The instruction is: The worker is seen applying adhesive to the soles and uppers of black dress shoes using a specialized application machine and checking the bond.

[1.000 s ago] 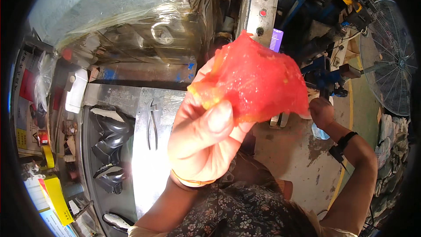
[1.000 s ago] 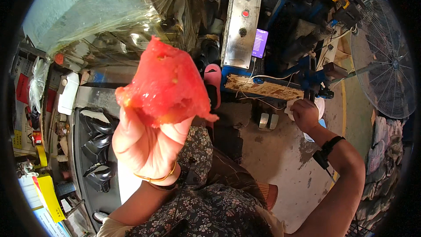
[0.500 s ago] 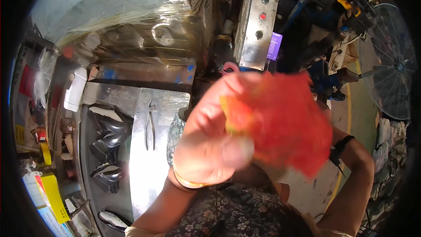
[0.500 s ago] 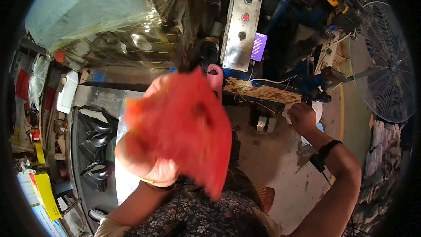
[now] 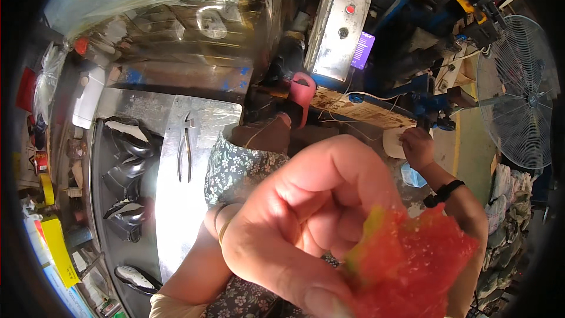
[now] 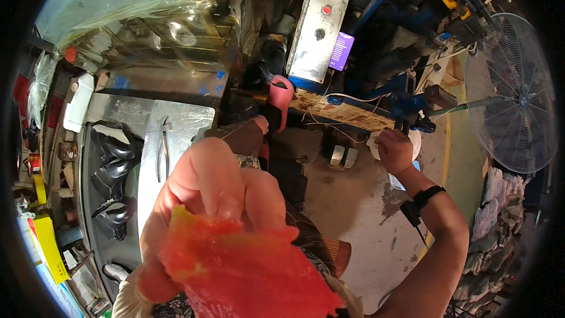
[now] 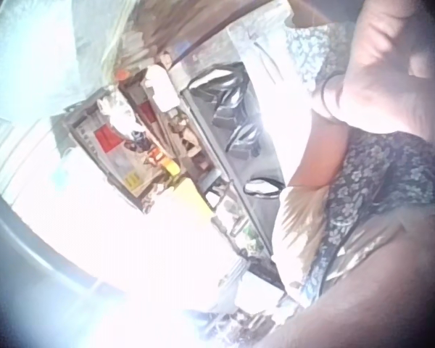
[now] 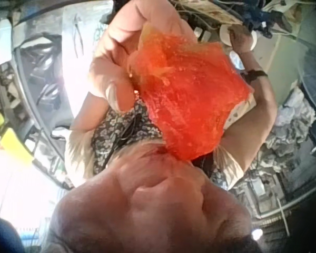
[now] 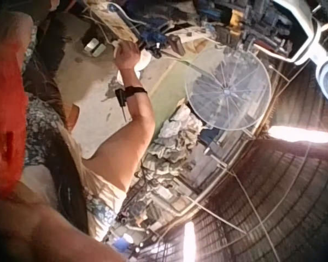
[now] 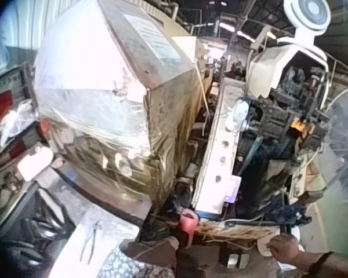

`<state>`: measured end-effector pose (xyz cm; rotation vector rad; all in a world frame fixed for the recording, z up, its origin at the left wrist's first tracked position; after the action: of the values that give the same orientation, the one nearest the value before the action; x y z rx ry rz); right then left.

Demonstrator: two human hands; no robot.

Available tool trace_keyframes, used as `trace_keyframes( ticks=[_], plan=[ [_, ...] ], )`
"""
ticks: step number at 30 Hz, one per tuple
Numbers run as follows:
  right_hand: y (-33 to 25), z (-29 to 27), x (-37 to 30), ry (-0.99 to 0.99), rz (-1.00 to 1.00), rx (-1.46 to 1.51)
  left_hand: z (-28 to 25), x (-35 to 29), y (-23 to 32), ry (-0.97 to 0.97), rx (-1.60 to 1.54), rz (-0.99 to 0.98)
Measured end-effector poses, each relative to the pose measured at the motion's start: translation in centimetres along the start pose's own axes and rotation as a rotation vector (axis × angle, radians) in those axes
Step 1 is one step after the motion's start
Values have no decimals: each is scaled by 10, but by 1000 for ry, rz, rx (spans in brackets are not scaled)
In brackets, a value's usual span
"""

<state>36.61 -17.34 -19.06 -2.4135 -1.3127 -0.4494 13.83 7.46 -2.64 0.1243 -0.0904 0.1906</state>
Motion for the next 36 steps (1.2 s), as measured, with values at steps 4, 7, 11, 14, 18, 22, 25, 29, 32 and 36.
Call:
trace_keyframes(
  ticks=[4, 7, 11, 14, 18, 22, 25, 29, 32, 36],
  plan=[
    [0, -1, 1, 8, -12, 0, -3, 2, 2, -127, -60, 67],
    [3, -2, 1, 12, 21, -14, -3, 8, 13, -205, -97, 98],
    [1, 0, 1, -27, 12, -1, -2, 13, 19, -198, 117, -107],
    [1, 0, 1, -32, 26, -5, 0, 12, 22, -145, 169, -115],
    [-1, -1, 2, -13, -18, -18, 2, 11, 21, -56, 201, -102],
    [0, -1, 1, -5, -11, -21, -3, 16, 20, 40, 250, -88],
    [1, 0, 1, -9, 10, -30, 8, 22, 11, -199, 107, -84],
    [1, -1, 2, -23, 42, -62, 16, 22, 2, -251, -114, 80],
    [0, -2, 1, -82, 42, -97, 21, 13, 5, -237, -53, 52],
    [1, 1, -1, -134, 39, -119, 6, 8, 12, -183, 345, -119]
  ],
)
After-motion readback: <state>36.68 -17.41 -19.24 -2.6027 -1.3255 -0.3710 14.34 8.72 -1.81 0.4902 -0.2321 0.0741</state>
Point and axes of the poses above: each hand's wrist, its own x-axis towards the middle knuckle, its own z-axis out of the palm, y = z × x, the point moved 6 cm from there along x, towards the middle knuckle, and after that the axes turned 14 degrees about y, right-handed, at the moved point
